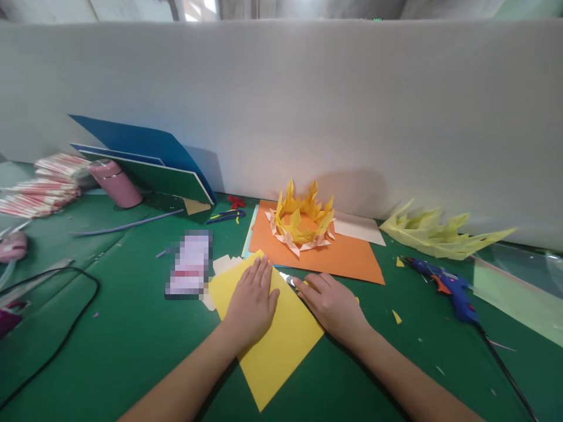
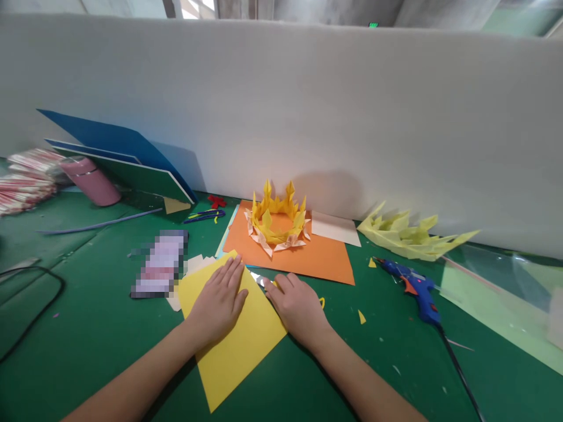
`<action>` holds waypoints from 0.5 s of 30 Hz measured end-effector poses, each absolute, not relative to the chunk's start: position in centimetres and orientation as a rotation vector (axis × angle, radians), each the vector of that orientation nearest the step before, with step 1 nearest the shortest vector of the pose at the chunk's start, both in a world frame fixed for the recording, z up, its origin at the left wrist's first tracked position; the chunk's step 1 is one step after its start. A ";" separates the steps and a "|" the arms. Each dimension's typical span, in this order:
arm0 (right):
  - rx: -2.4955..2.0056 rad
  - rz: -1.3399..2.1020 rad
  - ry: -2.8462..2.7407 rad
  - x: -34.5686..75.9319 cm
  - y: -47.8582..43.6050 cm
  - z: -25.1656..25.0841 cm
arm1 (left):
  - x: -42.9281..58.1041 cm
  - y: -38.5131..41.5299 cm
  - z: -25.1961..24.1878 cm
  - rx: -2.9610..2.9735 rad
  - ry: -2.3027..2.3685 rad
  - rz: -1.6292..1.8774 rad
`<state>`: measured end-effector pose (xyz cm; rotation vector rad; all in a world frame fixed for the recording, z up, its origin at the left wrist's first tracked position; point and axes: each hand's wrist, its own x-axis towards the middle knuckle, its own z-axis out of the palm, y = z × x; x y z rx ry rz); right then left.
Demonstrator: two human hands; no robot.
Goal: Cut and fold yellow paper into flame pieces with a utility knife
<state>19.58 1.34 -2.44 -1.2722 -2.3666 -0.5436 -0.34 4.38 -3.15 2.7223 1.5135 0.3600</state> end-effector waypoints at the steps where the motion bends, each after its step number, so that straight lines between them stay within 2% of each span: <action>1: -1.270 -0.549 -2.369 19.5 1.5 -2.5 | -0.3 4.4 -3.1 2.723 1.514 0.346; 15: -1.269 -0.577 -2.358 18.6 2.8 -2.7 | -0.5 4.4 -3.5 2.734 1.515 0.371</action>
